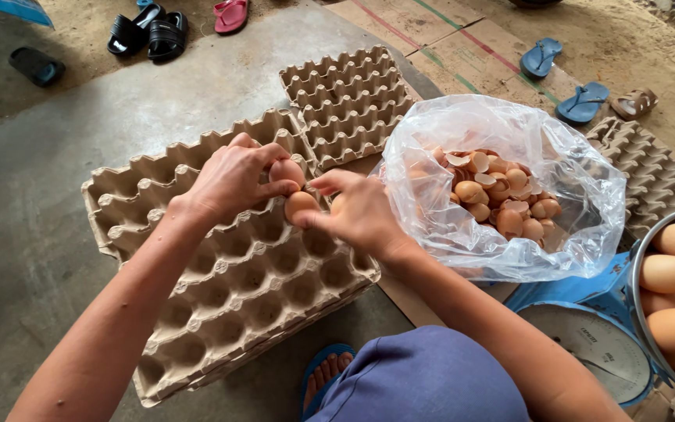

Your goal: The person sorts brown eggs from a metal bowl on a scale into cardboard egg trays. They pick up eggs one by one, place them into the tray slots, and occasionally transfer broken shells into a plastic bag.

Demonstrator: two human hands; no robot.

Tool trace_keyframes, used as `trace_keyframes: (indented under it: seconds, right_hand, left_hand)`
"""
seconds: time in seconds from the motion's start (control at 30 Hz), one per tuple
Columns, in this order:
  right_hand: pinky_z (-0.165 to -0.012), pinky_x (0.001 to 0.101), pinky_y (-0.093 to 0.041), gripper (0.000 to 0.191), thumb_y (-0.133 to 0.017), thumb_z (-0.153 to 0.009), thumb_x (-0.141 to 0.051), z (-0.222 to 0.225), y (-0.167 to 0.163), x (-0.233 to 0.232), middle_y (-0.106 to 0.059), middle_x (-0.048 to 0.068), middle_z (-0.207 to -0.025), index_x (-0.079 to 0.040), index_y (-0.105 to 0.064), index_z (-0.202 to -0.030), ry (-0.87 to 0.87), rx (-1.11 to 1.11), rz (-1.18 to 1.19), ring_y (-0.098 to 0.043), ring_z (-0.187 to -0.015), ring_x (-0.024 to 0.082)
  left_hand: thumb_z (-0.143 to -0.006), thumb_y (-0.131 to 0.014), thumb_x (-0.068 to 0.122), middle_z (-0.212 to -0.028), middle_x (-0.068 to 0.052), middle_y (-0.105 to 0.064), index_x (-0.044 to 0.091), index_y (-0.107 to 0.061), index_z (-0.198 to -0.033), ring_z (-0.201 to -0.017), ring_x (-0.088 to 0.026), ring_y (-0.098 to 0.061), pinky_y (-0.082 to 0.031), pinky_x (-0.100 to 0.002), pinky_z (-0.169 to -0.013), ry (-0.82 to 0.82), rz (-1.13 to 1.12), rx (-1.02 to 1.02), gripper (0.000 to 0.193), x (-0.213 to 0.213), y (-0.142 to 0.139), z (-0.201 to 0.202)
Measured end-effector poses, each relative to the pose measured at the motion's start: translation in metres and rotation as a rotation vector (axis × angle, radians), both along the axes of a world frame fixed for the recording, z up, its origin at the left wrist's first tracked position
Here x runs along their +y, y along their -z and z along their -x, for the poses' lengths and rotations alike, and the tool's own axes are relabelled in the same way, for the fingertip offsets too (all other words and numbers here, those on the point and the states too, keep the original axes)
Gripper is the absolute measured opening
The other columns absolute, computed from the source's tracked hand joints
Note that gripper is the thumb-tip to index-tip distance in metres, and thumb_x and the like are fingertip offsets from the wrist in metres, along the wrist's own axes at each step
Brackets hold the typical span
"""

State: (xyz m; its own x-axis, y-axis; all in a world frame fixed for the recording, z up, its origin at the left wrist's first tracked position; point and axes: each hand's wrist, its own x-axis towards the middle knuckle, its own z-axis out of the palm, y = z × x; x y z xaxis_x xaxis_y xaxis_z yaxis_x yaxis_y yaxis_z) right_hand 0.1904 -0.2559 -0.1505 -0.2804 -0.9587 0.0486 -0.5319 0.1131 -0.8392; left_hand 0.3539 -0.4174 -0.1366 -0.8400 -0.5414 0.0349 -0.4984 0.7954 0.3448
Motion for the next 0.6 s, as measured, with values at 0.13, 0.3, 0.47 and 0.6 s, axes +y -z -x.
trace_keyframes:
  seconds: [0.13,0.3,0.47,0.6]
  right_hand:
    - [-0.066,0.0316,-0.053,0.052,-0.079,-0.077,-0.023,0.009,-0.010,0.003,-0.070,0.008,-0.106,-0.007,-0.063,-0.124,0.071,-0.724,-0.299,-0.067,-0.081,0.015]
    - [-0.083,0.0426,-0.050,0.053,-0.077,-0.077,-0.013,-0.009,-0.003,0.033,-0.065,0.017,-0.112,-0.008,-0.060,-0.127,-0.139,0.083,0.123,-0.061,-0.096,0.031]
    - [-0.101,0.0429,-0.051,0.049,-0.079,-0.079,-0.011,-0.029,0.013,0.047,-0.065,0.017,-0.120,-0.006,-0.061,-0.125,-0.144,0.317,0.323,-0.063,-0.114,0.036]
    - [-0.098,0.0410,-0.052,0.044,-0.080,-0.083,-0.015,0.009,0.002,0.072,-0.068,0.017,-0.117,-0.006,-0.064,-0.123,-0.169,0.187,0.271,-0.066,-0.111,0.034]
  left_hand:
    - [-0.084,-0.075,0.054,-0.100,-0.010,-0.074,0.016,-0.071,-0.122,-0.108,-0.029,-0.061,-0.051,-0.045,-0.091,0.003,-0.018,0.028,0.055,0.001,0.003,-0.002]
    - [-0.087,-0.073,0.051,-0.104,-0.011,-0.075,0.013,-0.074,-0.118,-0.110,-0.031,-0.060,-0.051,-0.045,-0.093,0.025,-0.032,0.079,0.049,-0.002,0.004,-0.003]
    - [-0.093,-0.070,0.040,-0.110,-0.013,-0.076,0.008,-0.074,-0.117,-0.109,-0.033,-0.062,-0.052,-0.045,-0.096,0.002,0.009,0.241,0.040,0.011,-0.017,0.006]
    - [-0.103,-0.071,0.034,-0.121,-0.017,-0.072,0.002,-0.067,-0.126,-0.117,-0.032,-0.063,-0.053,-0.046,-0.092,0.171,0.046,0.505,0.040,0.042,-0.050,0.049]
